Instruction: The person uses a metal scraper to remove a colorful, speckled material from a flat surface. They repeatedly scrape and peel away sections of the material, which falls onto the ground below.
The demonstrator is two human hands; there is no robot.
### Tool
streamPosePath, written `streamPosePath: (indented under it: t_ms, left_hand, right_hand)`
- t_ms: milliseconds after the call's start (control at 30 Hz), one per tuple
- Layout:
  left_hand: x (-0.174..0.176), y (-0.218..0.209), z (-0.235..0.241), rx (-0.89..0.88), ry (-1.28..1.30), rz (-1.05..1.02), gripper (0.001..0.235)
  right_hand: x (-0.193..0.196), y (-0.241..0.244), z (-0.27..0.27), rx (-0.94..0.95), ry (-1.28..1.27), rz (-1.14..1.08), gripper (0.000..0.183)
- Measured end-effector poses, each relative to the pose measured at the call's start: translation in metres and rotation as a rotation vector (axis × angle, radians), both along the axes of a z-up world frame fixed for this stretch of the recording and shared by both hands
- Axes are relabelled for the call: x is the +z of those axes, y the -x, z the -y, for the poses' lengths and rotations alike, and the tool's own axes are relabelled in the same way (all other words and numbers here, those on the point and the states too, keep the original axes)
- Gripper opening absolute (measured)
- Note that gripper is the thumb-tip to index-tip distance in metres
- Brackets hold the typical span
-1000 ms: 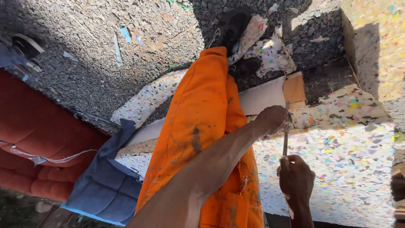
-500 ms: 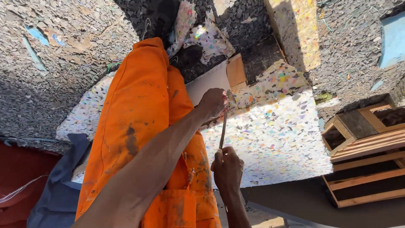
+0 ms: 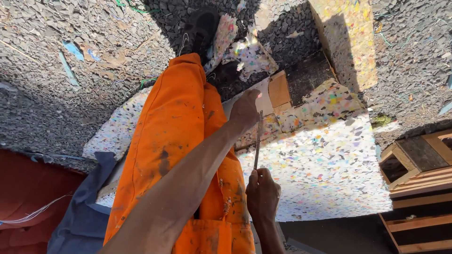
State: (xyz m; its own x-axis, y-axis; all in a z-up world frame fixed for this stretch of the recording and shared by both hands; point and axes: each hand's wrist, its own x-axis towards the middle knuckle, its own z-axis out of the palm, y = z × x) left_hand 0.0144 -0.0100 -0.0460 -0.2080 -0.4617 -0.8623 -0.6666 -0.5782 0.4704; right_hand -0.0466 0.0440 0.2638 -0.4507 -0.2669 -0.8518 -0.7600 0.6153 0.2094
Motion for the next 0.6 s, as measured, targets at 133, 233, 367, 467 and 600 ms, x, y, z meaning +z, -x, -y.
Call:
streamPosePath:
  t_ms: [133, 233, 367, 467, 600]
  left_hand:
    - [-0.079, 0.05, -0.085, 0.213, -0.012, -0.12, 0.012]
    - [-0.107, 0.089, -0.103, 0.329, 0.036, -0.314, 0.008]
    - [-0.138, 0.137, -0.099, -0.123, -0.026, -0.126, 0.01]
    - [-0.169, 0.158, -0.116, -0.171, -0.167, -0.176, 0.027]
    - [-0.01, 0.055, -0.026, -0.117, 0.05, -0.115, 0.006]
  right_hand:
    - [-0.043, 0.045, 0.029, 0.158, 0.093, -0.051, 0.031]
    - [-0.084, 0.08, 0.034, 0.24, 0.072, -0.064, 0.032]
    - [-0.138, 0.102, 0.031, 0.338, 0.044, -0.07, 0.037]
    - [-0.142, 0.084, 0.042, 0.298, 0.083, -0.066, 0.034]
    - [-0.061, 0.034, 0.025, 0.194, 0.039, -0.074, 0.03]
